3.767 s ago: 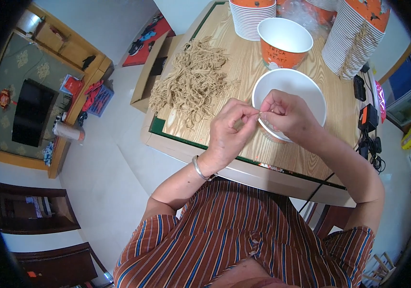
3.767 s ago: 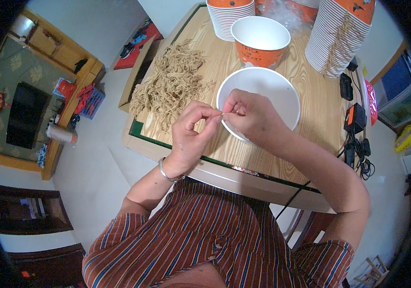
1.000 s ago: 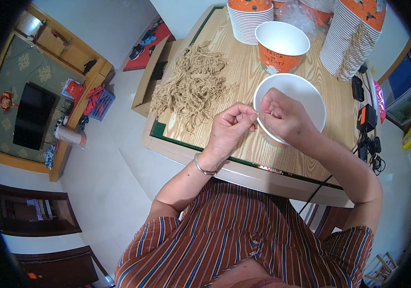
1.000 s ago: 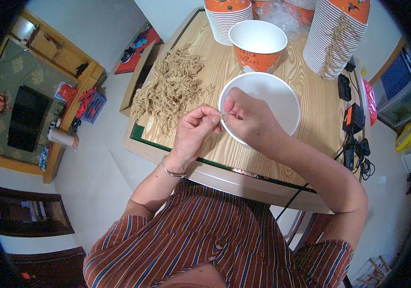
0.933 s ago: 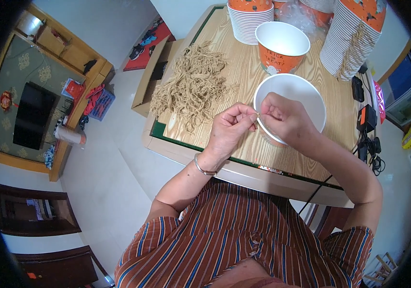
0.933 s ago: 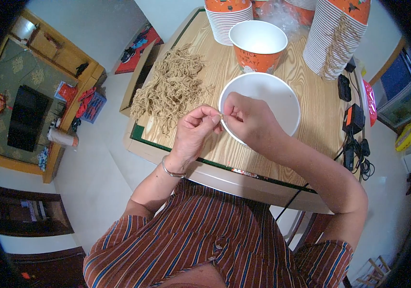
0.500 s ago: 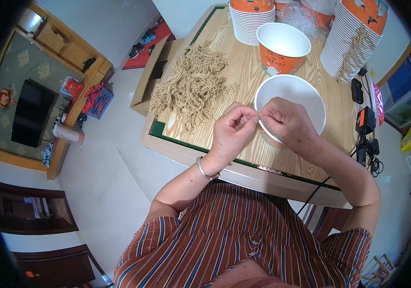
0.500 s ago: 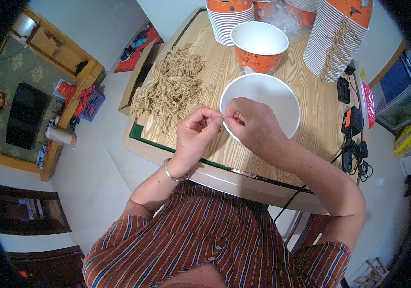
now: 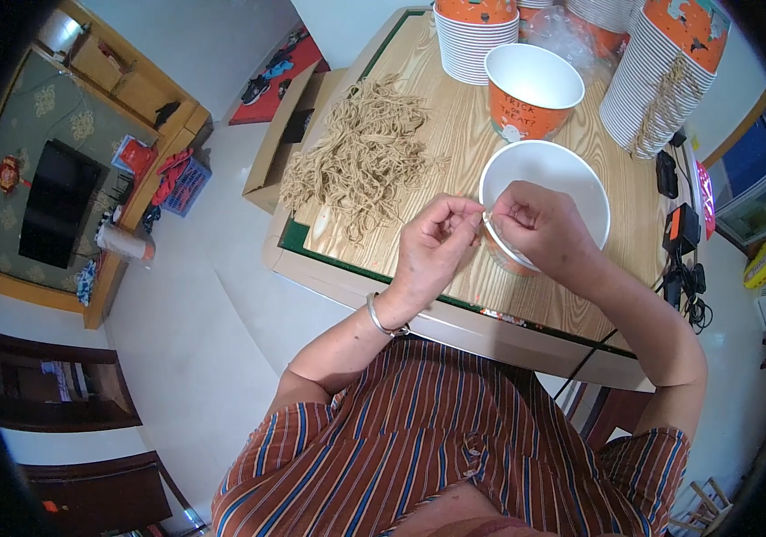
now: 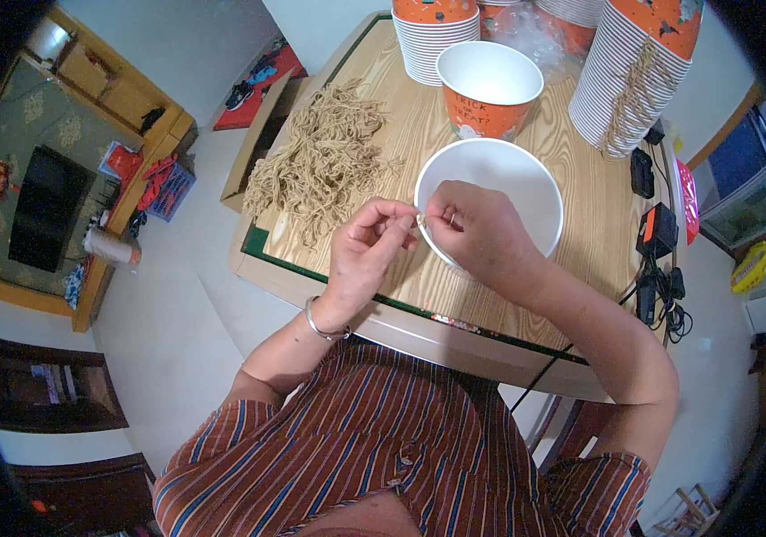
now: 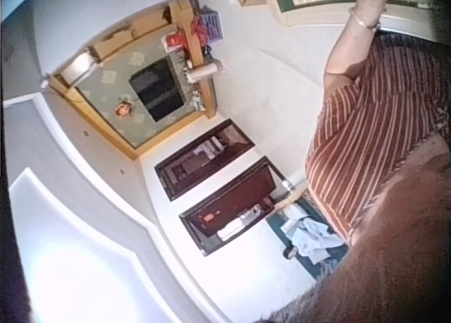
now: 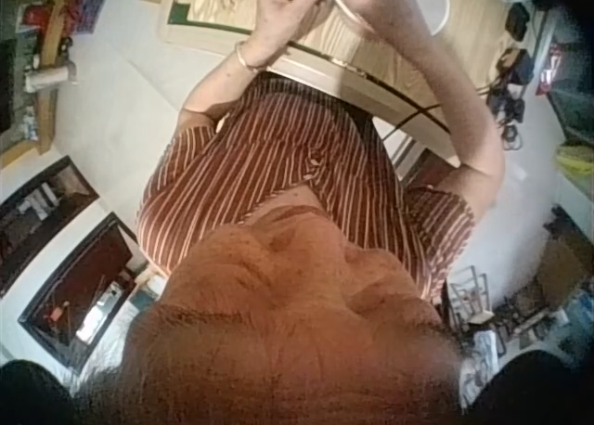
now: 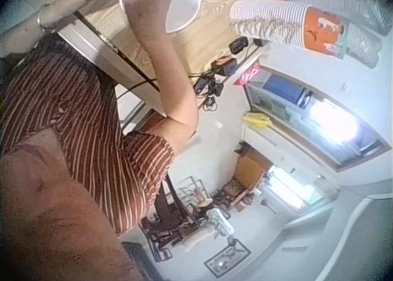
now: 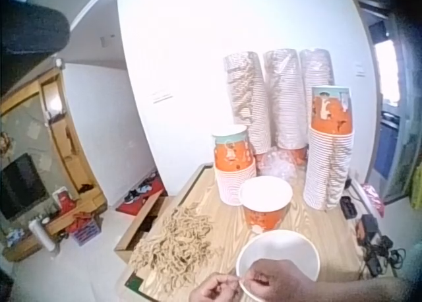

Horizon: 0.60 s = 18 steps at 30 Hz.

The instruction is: Assembling decorative paper buckets by attaching white strings to the pre-punched holes.

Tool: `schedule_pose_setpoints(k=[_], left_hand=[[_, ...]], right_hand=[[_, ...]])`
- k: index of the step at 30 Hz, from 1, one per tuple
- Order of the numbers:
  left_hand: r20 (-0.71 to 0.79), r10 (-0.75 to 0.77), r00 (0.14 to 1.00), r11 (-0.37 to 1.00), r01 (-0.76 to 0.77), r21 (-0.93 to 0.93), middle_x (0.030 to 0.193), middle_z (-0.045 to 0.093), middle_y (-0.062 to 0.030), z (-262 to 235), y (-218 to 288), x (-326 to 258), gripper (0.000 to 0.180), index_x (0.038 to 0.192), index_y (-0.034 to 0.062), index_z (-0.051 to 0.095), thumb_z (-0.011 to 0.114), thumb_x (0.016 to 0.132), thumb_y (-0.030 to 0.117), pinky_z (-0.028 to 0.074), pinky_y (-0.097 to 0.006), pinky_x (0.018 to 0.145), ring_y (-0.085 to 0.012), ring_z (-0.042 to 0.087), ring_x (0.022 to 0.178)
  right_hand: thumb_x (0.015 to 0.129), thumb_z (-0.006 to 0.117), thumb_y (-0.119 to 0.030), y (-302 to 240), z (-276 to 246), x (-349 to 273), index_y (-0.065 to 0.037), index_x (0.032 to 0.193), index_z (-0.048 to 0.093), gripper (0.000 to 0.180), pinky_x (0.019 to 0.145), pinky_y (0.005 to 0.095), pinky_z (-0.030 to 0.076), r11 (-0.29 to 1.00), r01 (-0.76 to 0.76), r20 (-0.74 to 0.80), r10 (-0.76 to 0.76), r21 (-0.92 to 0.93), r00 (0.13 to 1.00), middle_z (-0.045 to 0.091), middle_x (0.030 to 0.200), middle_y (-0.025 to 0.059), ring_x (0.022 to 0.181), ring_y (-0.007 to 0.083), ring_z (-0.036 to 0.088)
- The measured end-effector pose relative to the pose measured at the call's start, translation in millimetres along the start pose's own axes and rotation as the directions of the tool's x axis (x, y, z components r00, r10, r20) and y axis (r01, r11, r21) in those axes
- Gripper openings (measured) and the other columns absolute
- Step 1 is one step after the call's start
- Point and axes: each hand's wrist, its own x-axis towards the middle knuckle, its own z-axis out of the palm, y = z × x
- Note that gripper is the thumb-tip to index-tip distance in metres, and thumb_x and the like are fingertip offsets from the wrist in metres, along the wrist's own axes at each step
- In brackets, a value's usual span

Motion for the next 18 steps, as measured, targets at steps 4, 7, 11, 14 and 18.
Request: schedule_pose_setpoints(k=[4, 7, 11, 14, 18], left_hand=[[0.018, -0.011, 1.0, 1.0, 0.011, 0.026, 0.091, 0.063, -0.0007, -6, 8, 5, 0.017, 0.113, -0.001, 0.064, 0.059, 0.097, 0.004, 0.05, -0.02, 0.072, -0.0066, 0.06, 0.078], [0.123, 0.035, 0.992, 0.985, -0.054, 0.162, 0.088, 0.06, 0.0004, -9, 12, 13, 0.018, 0.113, -0.0007, 0.066, 0.06, 0.097, 0.004, 0.05, -0.02, 0.07, -0.0069, 0.059, 0.077], [0.229, 0.069, 0.971, 0.935, -0.143, 0.325, 0.085, 0.057, 0.001, -19, 16, 20, 0.015, 0.106, 0.001, 0.07, 0.064, 0.093, 0.003, 0.045, -0.02, 0.068, -0.0061, 0.055, 0.076], [0.293, 0.105, 0.95, 0.895, -0.219, 0.389, 0.083, 0.055, 0.0006, -21, 25, 26, 0.012, 0.102, 0.0027, 0.071, 0.067, 0.09, 0.004, 0.044, -0.02, 0.065, -0.0057, 0.053, 0.072], [0.372, 0.121, 0.92, 0.867, -0.281, 0.412, 0.082, 0.053, 0.0002, -25, 27, 34, 0.007, 0.095, 0.0037, 0.07, 0.069, 0.088, 0.004, 0.044, -0.021, 0.064, -0.0063, 0.053, 0.071]], right_hand=[[0.084, 0.066, -0.007, 10, 2, 1, -0.001, 0.083, 0.061, 0.008, 0.056, 0.0312, 0.046, 0.994, -0.061, 0.049, 0.057, 0.088, 0.997, 0.06, 0.067, 0.0072, 0.06, 0.0131, 0.056], [0.084, 0.066, -0.007, 11, 2, 1, -0.001, 0.082, 0.06, 0.009, 0.056, 0.0294, 0.044, 0.989, -0.076, 0.059, 0.069, 0.127, 0.996, 0.059, 0.066, 0.0048, 0.061, 0.01, 0.052], [0.084, 0.066, -0.007, 6, -1, 1, -0.002, 0.082, 0.059, 0.009, 0.056, 0.0294, 0.044, 0.991, -0.071, 0.067, 0.063, 0.113, 0.996, 0.058, 0.067, 0.006, 0.061, 0.0105, 0.052], [0.083, 0.066, -0.005, 5, -1, 0, -0.002, 0.082, 0.058, 0.009, 0.058, 0.0307, 0.044, 0.994, -0.031, 0.036, 0.028, 0.102, 0.999, 0.058, 0.069, 0.0081, 0.062, 0.0126, 0.052], [0.083, 0.066, -0.005, -1, -4, -1, -0.002, 0.083, 0.057, 0.01, 0.058, 0.0329, 0.044, 0.999, -0.005, 0.02, 0.005, 0.045, 1.0, 0.057, 0.071, 0.0104, 0.062, 0.0168, 0.054]])
